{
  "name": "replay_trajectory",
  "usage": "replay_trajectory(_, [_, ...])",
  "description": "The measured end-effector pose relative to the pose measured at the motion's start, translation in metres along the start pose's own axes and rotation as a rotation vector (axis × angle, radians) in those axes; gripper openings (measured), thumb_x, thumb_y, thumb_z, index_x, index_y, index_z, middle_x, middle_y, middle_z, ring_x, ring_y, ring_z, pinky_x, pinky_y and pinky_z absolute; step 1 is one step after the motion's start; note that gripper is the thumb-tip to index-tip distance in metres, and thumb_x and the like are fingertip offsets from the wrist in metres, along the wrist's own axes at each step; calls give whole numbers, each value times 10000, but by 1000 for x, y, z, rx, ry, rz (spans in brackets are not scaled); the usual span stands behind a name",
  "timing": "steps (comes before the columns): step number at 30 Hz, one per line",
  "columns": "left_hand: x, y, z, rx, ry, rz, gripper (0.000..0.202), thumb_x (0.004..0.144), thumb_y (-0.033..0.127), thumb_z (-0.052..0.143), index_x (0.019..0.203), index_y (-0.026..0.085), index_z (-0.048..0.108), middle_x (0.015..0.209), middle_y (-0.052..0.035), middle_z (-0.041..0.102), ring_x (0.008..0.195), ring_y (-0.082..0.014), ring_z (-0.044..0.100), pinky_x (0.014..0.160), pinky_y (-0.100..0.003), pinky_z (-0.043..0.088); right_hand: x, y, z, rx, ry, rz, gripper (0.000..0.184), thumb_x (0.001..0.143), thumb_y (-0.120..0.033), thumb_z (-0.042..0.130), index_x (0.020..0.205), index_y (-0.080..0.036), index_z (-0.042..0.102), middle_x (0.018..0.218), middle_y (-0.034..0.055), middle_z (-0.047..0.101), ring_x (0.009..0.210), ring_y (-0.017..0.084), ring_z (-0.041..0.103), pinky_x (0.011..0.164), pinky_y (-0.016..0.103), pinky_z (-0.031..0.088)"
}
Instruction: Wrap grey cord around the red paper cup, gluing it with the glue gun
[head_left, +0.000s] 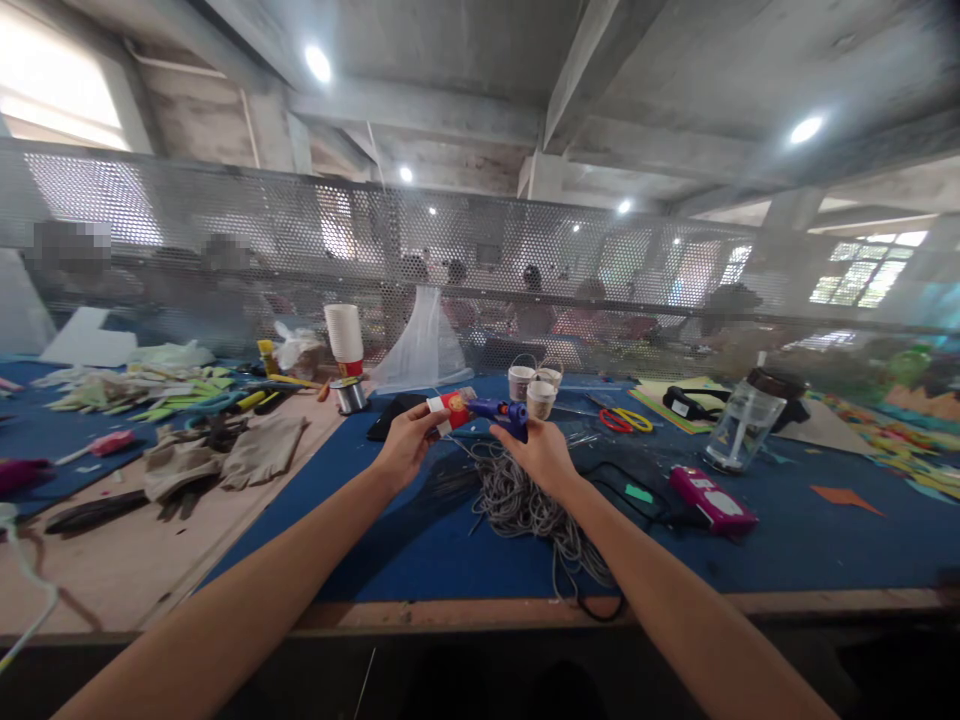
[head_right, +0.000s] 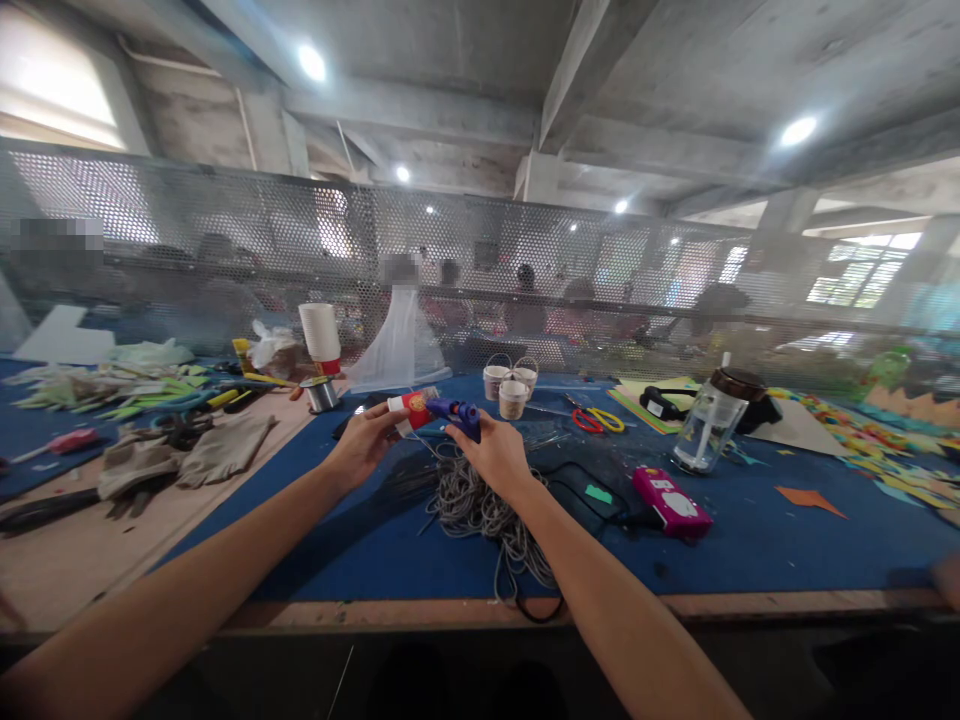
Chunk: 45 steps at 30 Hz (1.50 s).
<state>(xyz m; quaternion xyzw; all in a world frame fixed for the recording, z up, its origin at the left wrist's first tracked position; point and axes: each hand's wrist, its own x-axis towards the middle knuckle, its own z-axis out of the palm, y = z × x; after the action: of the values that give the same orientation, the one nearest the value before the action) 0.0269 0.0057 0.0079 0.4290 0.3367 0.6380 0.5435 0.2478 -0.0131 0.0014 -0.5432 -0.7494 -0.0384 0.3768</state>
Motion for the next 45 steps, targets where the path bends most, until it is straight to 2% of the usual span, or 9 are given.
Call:
replay_trajectory(12, [-1,0,0,-16,7,-6,278,623,207,848,878,123,775,850,-92,770,727,-177,679,709,-282,514,0,-3,-3,-47,-9,0,452,935,-616,537,1016,-225,750,798,88,770,771,275,733,626,280,432])
replay_trajectory(28, [2,-2,-3,-13,-10,-6,321,610,248,872,892,131,773,874,-88,777,759,-178,690,716,-273,521,0,0,-1,-53,-5,-10,453,941,-618,529,1042,-235,750,804,84,772,771,268,732,638,280,438])
replay_trajectory(36, [1,-1,-3,-5,-8,-2,319,613,253,870,895,135,780,858,-93,779,752,-199,692,699,-298,523,0,1,0,-94,2,-30,489,947,-640,500,1037,-227,747,801,87,772,775,275,737,637,286,439])
replay_trajectory(45, [-1,2,-1,-12,11,-26,347,582,246,885,891,130,780,852,-76,779,738,-160,676,683,-248,509,-1,0,-2,-134,-10,-19,481,953,-622,507,1017,-212,748,803,84,773,770,256,735,641,270,434])
